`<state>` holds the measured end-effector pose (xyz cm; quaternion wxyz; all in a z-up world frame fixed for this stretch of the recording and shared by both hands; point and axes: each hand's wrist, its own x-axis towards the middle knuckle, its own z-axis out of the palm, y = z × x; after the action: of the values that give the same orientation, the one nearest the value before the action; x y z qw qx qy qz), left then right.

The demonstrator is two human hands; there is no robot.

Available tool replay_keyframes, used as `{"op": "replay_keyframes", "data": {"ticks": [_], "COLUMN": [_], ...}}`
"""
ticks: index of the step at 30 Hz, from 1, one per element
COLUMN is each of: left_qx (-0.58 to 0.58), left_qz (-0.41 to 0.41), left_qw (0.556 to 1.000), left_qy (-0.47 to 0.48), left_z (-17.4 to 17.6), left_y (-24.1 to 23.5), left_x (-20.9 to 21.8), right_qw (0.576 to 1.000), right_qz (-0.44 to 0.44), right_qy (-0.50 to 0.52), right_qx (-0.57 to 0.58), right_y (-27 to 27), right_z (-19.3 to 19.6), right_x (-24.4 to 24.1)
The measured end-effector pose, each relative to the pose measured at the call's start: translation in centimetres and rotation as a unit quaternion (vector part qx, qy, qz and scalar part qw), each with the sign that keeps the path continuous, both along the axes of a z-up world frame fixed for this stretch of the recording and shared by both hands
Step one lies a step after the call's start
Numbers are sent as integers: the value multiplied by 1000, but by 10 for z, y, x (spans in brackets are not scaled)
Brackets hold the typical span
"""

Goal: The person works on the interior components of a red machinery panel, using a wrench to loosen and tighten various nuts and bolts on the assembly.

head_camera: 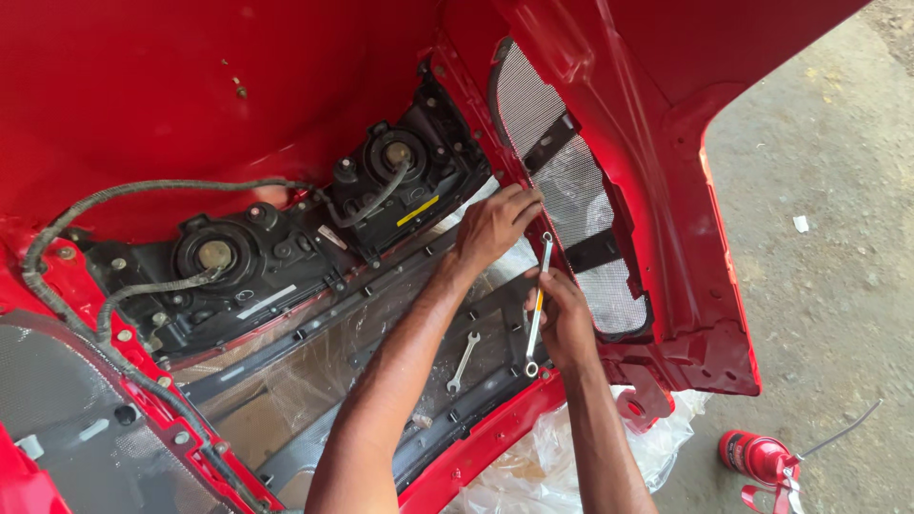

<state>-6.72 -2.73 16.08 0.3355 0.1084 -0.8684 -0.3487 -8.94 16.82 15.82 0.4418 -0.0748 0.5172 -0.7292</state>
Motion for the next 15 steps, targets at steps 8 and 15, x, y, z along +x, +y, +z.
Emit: {"op": "replay_keyframes", "data": {"ticks": [8, 15], "left_qx": [43, -31], "left_qz": [87, -47], "left_qw": [993, 998], "left_qy": [61, -10], "left_z": [-18, 3], "left_y": [29, -12], "left_x": [-13, -3], "right_qw": [1000, 999], "right_qz": [-7, 4], "right_qy": [13, 41], "right_qx": [17, 24], "right_y": [-9, -4], "right_z": [0, 8], "right_x": [1, -6]}}
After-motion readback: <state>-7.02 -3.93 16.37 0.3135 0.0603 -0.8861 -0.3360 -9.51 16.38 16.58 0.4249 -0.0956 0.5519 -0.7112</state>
